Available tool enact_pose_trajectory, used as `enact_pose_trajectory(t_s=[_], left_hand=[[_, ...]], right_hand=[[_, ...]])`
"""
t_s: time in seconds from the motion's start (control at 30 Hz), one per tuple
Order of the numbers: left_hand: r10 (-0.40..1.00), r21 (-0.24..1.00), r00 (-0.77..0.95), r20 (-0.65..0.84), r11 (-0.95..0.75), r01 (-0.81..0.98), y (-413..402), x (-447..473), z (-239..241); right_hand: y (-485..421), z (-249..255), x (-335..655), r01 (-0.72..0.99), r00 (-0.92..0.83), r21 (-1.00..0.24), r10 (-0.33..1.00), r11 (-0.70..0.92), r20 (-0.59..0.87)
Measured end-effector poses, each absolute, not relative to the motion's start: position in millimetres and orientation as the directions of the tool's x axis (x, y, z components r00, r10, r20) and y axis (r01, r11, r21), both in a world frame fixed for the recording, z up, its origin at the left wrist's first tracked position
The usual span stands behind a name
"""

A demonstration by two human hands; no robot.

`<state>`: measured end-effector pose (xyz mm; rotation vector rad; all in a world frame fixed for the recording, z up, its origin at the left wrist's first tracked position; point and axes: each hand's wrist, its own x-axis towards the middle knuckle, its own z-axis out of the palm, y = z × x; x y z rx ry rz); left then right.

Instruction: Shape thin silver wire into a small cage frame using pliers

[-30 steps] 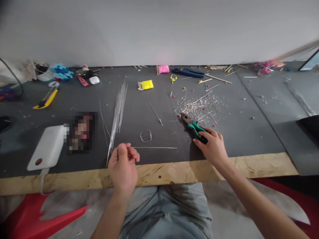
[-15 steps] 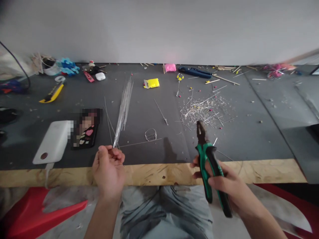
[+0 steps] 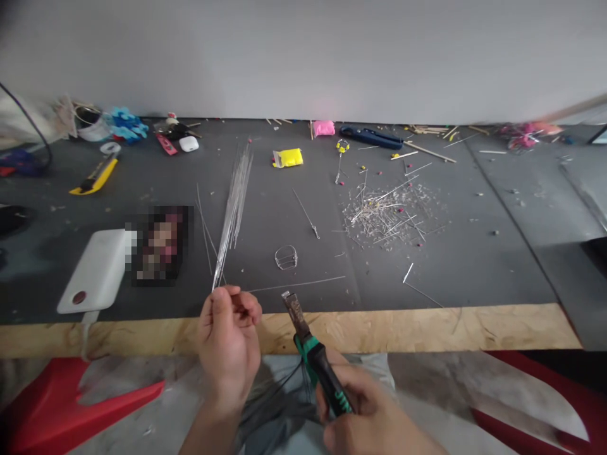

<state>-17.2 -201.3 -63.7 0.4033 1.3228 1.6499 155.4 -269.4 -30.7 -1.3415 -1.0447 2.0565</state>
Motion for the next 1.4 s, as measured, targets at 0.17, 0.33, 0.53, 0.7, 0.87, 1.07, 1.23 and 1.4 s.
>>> enact_pose_trajectory(t_s=[0.17, 0.33, 0.53, 0.7, 0.87, 1.07, 1.23, 1.4], left_hand=[[0.796, 0.894, -0.523, -0.304, 0.048, -0.446, -211.2, -19.6, -64.0], [0.789, 0.891, -0.519, -0.328, 0.076, -0.448, -217.8, -21.0, -63.9], [0.756, 0.899, -0.585, -0.291, 0.008, -0.437, -208.4, -28.8, -61.2], [0.735, 0.911, -0.624, -0.265, -0.021, -0.412, -199.3, -34.1, -59.2], [0.762, 0.914, -0.581, -0.288, 0.038, -0.404, -206.5, -22.8, -61.9], [0.752, 0.905, -0.583, -0.308, 0.042, -0.423, -210.0, -19.1, -61.0], [0.728, 0.898, -0.615, -0.302, 0.001, -0.44, -207.1, -22.2, -59.5], [0.753, 0.909, -0.592, -0.289, 0.022, -0.416, -209.8, -18.5, -60.0]], right_hand=[[-270.5, -29.8, 152.0, -0.006, -0.4, -0.796, 0.731, -0.605, -0.552], [-274.6, -38.8, 155.3, -0.003, -0.324, -0.811, 0.768, -0.585, -0.553], [-274.0, -41.7, 157.5, -0.046, -0.324, -0.821, 0.785, -0.57, -0.527], [-273.7, -33.4, 158.2, 0.025, -0.348, -0.817, 0.761, -0.576, -0.547], [-272.0, -31.7, 153.0, -0.017, -0.317, -0.797, 0.759, -0.604, -0.568], [-263.8, -31.8, 155.4, -0.012, -0.42, -0.791, 0.721, -0.612, -0.551], [-264.0, -26.4, 150.9, -0.012, -0.391, -0.765, 0.707, -0.644, -0.589], [-264.0, -25.4, 150.1, -0.013, -0.41, -0.761, 0.698, -0.648, -0.587]])
